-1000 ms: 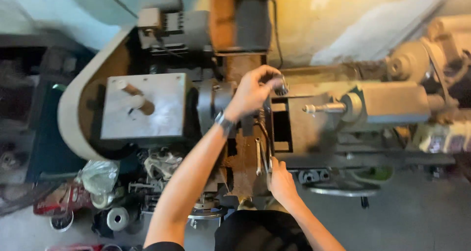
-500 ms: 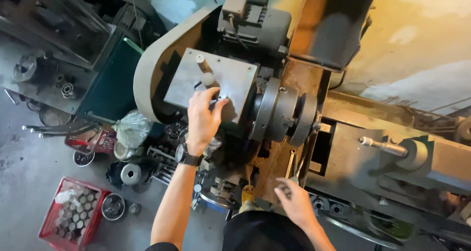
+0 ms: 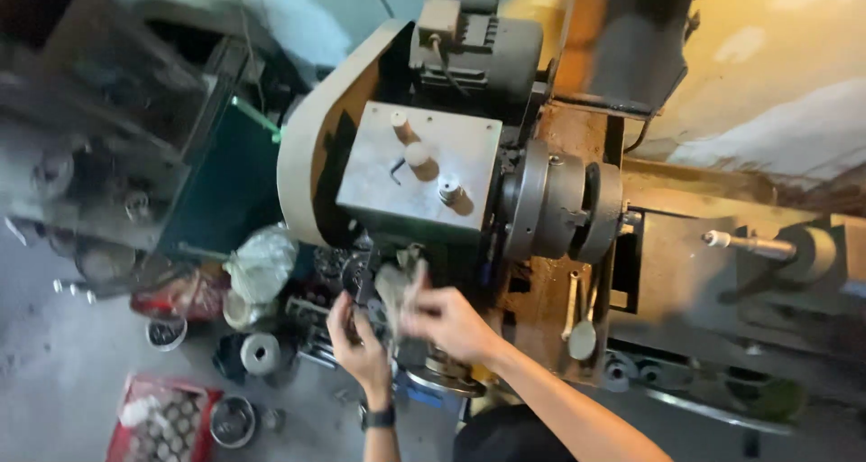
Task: Operating a lathe machine to machine and measure metal parts.
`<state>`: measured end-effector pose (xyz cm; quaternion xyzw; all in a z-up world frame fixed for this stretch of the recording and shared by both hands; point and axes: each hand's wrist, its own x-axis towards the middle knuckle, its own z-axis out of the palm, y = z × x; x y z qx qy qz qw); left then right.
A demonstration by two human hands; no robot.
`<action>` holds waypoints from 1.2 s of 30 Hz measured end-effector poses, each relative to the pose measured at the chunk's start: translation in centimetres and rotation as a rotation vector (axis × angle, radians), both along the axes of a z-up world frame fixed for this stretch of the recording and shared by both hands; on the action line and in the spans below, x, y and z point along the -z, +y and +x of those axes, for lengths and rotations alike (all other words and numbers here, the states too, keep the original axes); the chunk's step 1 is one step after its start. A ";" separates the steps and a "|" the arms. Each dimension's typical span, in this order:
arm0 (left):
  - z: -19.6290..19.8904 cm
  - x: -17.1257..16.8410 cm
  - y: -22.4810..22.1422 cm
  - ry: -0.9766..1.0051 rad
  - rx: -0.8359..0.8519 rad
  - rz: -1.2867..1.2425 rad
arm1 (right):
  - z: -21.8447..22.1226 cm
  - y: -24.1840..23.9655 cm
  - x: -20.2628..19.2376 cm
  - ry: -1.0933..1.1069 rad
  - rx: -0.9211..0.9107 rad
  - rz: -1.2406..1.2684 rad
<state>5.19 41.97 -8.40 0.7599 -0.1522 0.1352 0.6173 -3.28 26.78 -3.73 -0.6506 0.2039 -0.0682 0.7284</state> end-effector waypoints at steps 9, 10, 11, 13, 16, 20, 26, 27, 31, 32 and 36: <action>-3.0 -4.7 -0.6 -0.317 0.354 -0.174 | 0.5 3.4 -2.3 -0.352 -0.005 -0.306; -3.1 -4.6 -0.7 -0.350 0.307 -0.138 | 0.1 4.8 -0.9 -0.355 0.008 -0.517; -3.1 -4.5 -0.9 -0.382 0.260 -0.102 | -0.2 6.2 0.6 -0.354 0.017 -0.729; -3.2 -4.0 -1.3 -0.404 0.219 -0.068 | -2.1 6.5 -4.7 -0.344 -0.002 -0.659; -4.1 -3.3 -1.2 -0.440 0.137 0.019 | -5.8 8.9 -5.0 -0.329 -0.026 -0.603; -4.7 -2.6 -1.7 -0.525 0.008 0.138 | -10.4 9.3 -2.1 -0.313 -0.105 -0.572; -4.5 -3.6 -0.7 -0.643 -0.167 0.296 | -7.7 6.2 2.5 -0.100 0.496 0.763; -4.5 -4.3 -0.8 -0.641 -0.172 0.295 | -7.5 5.3 2.7 -0.097 0.493 0.761; -4.1 -6.7 -0.6 -0.070 0.394 -0.005 | -5.3 3.0 0.0 -0.171 0.276 0.267; -3.9 -7.2 -0.6 -0.093 0.296 0.013 | -4.3 2.6 -1.7 -0.196 0.273 0.211; -3.0 -5.1 -0.8 -0.055 0.041 -0.199 | -1.5 2.0 0.7 -0.179 0.355 -0.056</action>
